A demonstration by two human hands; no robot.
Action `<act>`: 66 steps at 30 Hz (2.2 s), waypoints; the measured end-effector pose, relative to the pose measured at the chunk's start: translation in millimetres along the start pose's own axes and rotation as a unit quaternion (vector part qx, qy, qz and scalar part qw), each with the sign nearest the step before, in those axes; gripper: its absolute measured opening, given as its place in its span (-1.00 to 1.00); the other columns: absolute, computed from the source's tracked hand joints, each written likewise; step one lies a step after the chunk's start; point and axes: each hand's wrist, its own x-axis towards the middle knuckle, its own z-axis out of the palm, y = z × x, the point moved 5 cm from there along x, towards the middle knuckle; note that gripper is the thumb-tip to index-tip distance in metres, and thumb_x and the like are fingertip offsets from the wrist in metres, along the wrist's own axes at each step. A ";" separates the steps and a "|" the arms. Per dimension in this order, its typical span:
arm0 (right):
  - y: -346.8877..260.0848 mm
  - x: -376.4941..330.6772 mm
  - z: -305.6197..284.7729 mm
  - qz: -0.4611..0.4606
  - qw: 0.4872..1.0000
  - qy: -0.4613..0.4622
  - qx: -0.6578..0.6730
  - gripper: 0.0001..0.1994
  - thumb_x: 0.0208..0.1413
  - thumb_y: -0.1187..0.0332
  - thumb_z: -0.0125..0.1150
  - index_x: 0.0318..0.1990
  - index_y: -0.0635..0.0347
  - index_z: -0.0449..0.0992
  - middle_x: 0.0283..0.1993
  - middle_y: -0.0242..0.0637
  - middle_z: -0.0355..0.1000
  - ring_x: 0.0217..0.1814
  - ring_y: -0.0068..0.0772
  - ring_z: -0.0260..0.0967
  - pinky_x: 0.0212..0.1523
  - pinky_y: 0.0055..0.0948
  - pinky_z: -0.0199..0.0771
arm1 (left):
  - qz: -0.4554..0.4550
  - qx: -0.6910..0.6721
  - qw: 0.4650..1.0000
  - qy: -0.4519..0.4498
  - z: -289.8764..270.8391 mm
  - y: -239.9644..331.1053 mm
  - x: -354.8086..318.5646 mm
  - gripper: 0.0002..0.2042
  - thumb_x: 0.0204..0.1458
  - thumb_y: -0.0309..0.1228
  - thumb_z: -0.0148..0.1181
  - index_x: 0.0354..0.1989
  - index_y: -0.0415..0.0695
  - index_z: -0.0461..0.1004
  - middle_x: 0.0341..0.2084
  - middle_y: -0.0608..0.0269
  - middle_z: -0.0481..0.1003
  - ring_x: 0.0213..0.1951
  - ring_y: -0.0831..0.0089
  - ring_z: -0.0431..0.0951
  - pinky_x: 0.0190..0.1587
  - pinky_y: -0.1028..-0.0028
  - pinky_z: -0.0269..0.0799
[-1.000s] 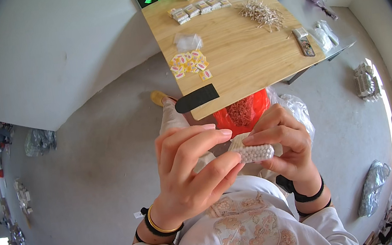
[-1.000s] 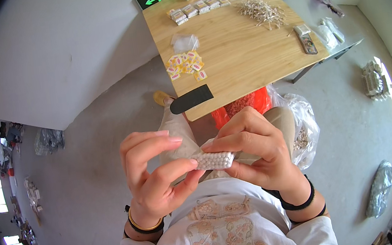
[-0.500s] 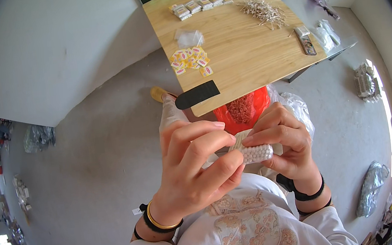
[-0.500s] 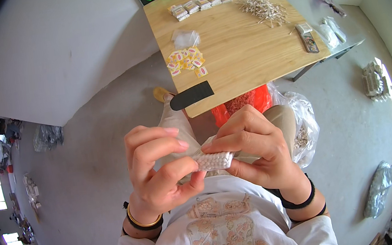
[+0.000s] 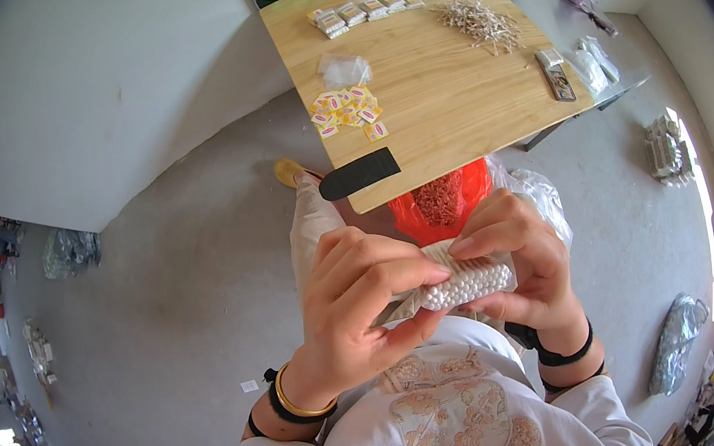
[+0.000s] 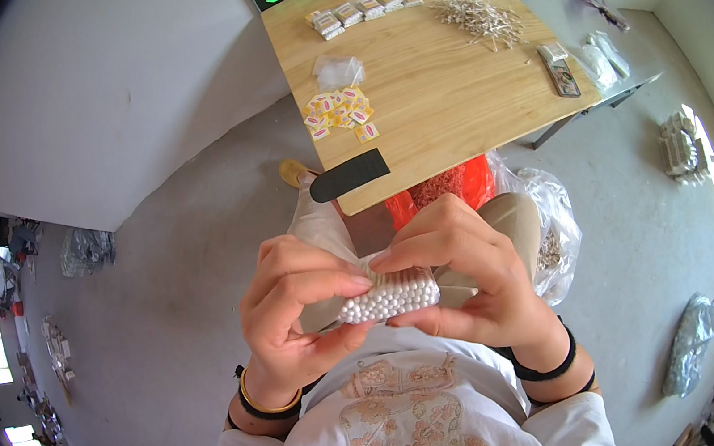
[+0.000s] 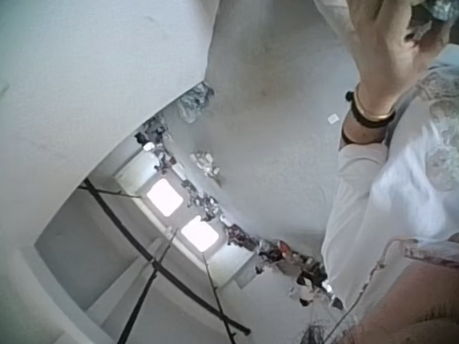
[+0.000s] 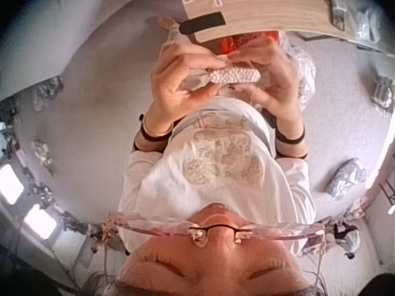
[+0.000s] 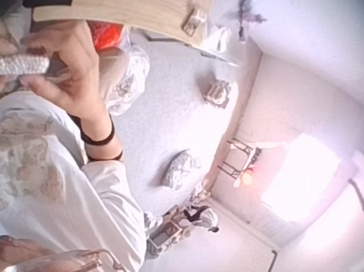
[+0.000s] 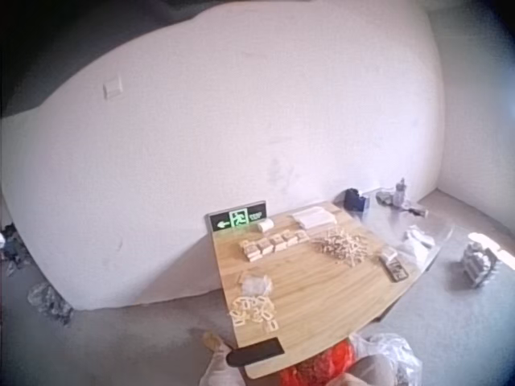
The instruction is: Manually packaging cotton swabs into individual plastic bags and applying labels.
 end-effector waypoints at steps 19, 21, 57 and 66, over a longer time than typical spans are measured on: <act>-13.1 -0.1 2.4 -0.058 0.997 -0.028 -0.032 -0.73 -0.10 0.34 0.52 -0.22 0.14 0.63 -0.26 -0.34 0.49 -0.21 -0.29 0.43 -0.15 -0.33 0.31 | 0.039 -0.005 0.999 -0.010 1.2 7.3 -2.0 -0.78 -0.14 -0.41 0.47 -0.32 -0.11 0.56 -0.39 0.32 0.58 -0.40 0.39 0.54 -0.21 0.36 0.34; -13.3 0.0 2.2 -0.063 0.997 -0.026 -0.038 -0.74 -0.09 0.33 0.52 -0.22 0.14 0.63 -0.25 -0.34 0.49 -0.21 -0.29 0.43 -0.14 -0.33 0.31 | 0.027 -0.009 1.000 0.000 1.8 5.5 -4.5 -0.78 -0.12 -0.40 0.47 -0.32 -0.11 0.56 -0.39 0.32 0.58 -0.39 0.39 0.55 -0.20 0.36 0.35; 19.9 -16.6 9.0 0.219 0.946 0.020 0.236 -0.63 0.08 0.41 0.36 0.02 0.32 0.45 -0.05 -0.30 0.47 0.03 -0.53 0.40 0.11 -0.47 0.38 | -0.287 -0.322 0.902 -0.009 14.4 -23.8 -14.3 -0.61 0.01 -0.56 0.38 0.02 -0.25 0.43 -0.29 0.23 0.58 -0.28 0.53 0.61 -0.13 0.55 0.52; 30.7 -16.4 16.3 0.221 0.930 0.019 0.294 -0.73 0.20 0.45 0.23 0.02 0.31 0.43 -0.02 -0.33 0.44 0.07 -0.55 0.37 0.14 -0.48 0.35 | -0.315 -0.335 0.888 0.000 17.9 -34.6 -20.4 -0.60 0.05 -0.54 0.35 0.05 -0.18 0.36 -0.35 0.28 0.55 -0.29 0.58 0.60 -0.17 0.59 0.50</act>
